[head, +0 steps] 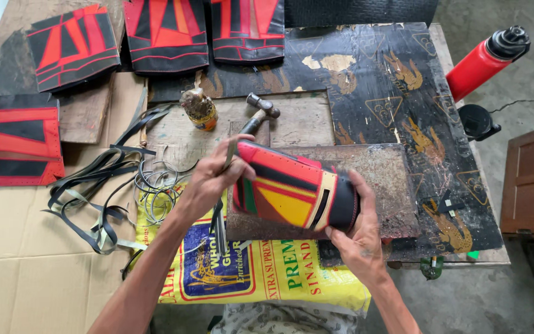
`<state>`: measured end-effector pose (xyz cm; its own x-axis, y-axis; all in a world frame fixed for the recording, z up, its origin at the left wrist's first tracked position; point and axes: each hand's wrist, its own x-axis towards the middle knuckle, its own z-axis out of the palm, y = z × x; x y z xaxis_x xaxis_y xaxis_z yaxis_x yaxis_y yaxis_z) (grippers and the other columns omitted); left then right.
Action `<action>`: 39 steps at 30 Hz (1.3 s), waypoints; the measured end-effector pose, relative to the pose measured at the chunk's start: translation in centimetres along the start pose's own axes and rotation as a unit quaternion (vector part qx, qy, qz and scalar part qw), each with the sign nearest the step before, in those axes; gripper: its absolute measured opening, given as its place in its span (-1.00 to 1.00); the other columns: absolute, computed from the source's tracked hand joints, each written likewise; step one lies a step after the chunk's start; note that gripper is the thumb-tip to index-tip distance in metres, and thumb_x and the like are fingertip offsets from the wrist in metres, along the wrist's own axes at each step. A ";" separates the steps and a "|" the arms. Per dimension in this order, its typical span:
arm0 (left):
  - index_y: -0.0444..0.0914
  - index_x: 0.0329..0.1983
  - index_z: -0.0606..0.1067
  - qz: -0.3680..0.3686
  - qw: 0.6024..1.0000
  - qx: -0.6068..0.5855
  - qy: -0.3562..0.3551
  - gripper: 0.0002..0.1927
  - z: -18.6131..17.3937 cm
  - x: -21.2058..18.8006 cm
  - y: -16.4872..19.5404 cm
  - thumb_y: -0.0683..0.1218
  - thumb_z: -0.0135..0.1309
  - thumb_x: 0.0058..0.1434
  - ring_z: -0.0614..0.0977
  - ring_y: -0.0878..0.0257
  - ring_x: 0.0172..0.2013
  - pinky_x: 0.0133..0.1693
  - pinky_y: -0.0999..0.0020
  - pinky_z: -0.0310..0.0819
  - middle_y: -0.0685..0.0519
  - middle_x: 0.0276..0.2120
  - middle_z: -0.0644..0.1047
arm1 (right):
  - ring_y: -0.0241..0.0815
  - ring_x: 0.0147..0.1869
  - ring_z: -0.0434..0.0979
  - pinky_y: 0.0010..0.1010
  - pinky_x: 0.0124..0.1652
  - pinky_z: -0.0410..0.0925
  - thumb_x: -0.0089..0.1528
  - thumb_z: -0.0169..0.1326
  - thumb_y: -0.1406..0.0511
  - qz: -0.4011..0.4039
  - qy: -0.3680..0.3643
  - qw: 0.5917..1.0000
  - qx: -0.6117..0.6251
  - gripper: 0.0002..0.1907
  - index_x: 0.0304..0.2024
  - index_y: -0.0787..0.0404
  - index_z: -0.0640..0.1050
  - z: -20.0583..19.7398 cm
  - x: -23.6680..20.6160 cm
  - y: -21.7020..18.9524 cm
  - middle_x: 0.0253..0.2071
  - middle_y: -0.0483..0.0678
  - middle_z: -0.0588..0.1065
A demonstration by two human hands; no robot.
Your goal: The person works on a colorful patchwork leather bag at an outdoor workbench. They turn the bag right-side out by hand, press and align its seams, trim excess material along the edge with scissors, and hammer the seam flat before setting the finished bag on the table.
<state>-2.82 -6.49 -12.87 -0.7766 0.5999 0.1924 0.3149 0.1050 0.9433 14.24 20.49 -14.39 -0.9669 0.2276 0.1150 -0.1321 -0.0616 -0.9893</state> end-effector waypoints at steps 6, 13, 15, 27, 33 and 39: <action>-0.30 -0.16 0.62 0.003 1.000 0.010 0.010 -0.83 1.5 -3.6 3.3 -0.19 0.05 0.28 0.37 0.09 0.38 0.35 0.22 0.24 -0.06 0.38 0.32 | -0.12 0.39 0.35 -0.29 0.31 0.28 0.08 -0.07 0.64 0.010 0.012 0.993 0.119 0.02 0.53 0.19 -0.11 0.2 0.2 0.7 0.36 0.17 0.29; -0.31 -0.14 0.62 0.013 1.000 0.027 -0.002 -0.85 2.3 -3.0 3.9 -0.19 0.06 0.34 0.36 0.06 0.39 0.38 0.20 0.18 -0.08 0.37 0.32 | -0.14 0.41 0.39 -0.28 0.36 0.30 0.11 -0.07 0.60 0.022 0.049 0.960 0.276 -0.10 0.50 0.25 0.03 -0.8 0.2 2.8 0.35 0.16 0.35; -0.31 -0.17 0.62 0.014 0.998 0.057 -0.006 -0.87 2.5 -2.5 4.1 -0.22 0.06 0.33 0.36 0.05 0.39 0.37 0.20 0.18 -0.08 0.36 0.33 | -0.14 0.27 0.48 -0.28 0.24 0.39 0.25 -0.04 0.54 0.038 0.086 0.970 0.225 -0.29 0.45 0.27 0.15 -0.8 0.6 2.9 0.23 0.18 0.43; -0.38 -0.37 0.42 -0.155 0.967 0.156 -0.127 -0.77 -0.8 4.1 -1.8 -0.19 -0.16 0.38 0.55 0.00 -0.27 -0.17 0.16 0.48 -0.21 -0.37 0.53 | -0.23 0.10 0.47 -0.37 0.03 0.42 0.45 0.02 0.28 0.228 0.029 0.932 0.282 -0.56 0.35 0.26 0.31 -3.7 6.4 2.3 0.06 0.00 0.45; -0.31 -0.37 0.56 -0.161 0.958 0.235 0.003 -0.79 0.6 3.3 -7.8 -0.25 -0.13 0.16 0.59 0.12 -0.32 -0.21 0.17 0.49 -0.11 -0.33 0.56 | -0.20 0.26 0.42 -0.39 0.18 0.33 0.18 0.13 0.42 0.102 -0.038 0.993 -0.044 -0.14 0.45 0.18 0.03 -3.6 1.1 2.3 0.15 0.08 0.42; -0.23 -0.01 0.44 -0.264 0.957 0.025 0.117 -0.69 -1.1 1.7 -3.0 0.04 0.14 0.33 0.47 0.35 -0.40 -0.43 0.40 0.38 0.11 -0.35 0.52 | -0.12 0.21 0.53 -0.30 0.16 0.43 0.22 0.15 0.55 0.008 0.015 1.000 -0.008 -0.20 0.45 0.28 0.12 -0.6 -0.9 3.6 0.17 0.15 0.50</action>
<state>-5.66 -6.65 -15.06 -0.9341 0.2591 -0.2457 -0.1334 0.3850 0.9132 14.80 20.66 -18.15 -0.9617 0.2563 0.0971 -0.1136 -0.0504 -0.9922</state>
